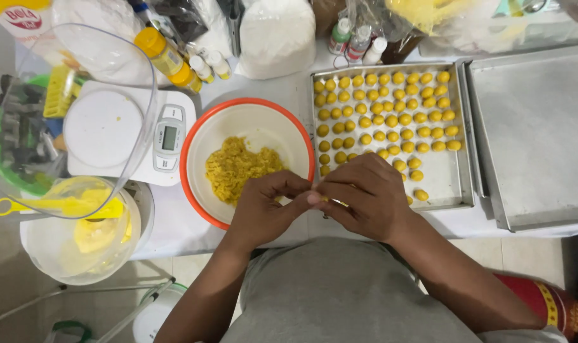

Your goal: Rolling small portions of yellow dough into spheres and arranging them on a baking tray

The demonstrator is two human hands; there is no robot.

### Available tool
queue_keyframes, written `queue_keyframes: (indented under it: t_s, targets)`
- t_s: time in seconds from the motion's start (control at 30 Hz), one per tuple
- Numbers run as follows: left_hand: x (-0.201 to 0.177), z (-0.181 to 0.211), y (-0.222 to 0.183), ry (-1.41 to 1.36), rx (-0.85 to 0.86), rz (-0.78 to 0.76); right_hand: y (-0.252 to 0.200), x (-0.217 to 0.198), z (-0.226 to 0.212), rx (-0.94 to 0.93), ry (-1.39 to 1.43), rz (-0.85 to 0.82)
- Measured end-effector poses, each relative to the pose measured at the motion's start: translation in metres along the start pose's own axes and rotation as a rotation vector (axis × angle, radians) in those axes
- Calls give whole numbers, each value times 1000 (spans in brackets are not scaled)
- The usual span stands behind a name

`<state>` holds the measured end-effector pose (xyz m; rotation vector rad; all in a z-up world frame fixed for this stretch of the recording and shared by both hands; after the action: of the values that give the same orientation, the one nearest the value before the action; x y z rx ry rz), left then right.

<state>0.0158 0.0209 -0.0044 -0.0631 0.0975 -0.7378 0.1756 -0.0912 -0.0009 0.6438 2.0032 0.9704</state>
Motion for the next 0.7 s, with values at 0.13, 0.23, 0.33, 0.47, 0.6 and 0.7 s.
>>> queue_keyframes:
  t_s: [0.13,0.23,0.33,0.47,0.6,0.7]
  targets:
    - [7,12,9,-105,-9,86,15,8,-11,-4,-37,35]
    - [15,-1,14,-770,-224,88,33,27,-31,-8,31,37]
    - [15,5,14,-1205,-268,110,33,49,-43,-111,-101,44]
    - [7,-3,18,-1430,-192,14,25,67,-53,-88,136,-153]
    - [5,23,13,-1695,-257,-86,37,64,-39,-137,-48,-287]
    - [-15,16,18,-1435,-94,168,23,63,-22,-144,-86,-284]
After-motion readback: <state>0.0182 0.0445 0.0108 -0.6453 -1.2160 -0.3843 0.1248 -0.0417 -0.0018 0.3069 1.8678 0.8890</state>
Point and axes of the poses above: each hand's wrist, its own y-axis towards the middle knuckle, its own x-axis out of the palm, z = x × y, the point moved 2 cm from there along y, towards the middle knuckle, and after that the axes turned 9 degrees about z, right-handed, at the moved point
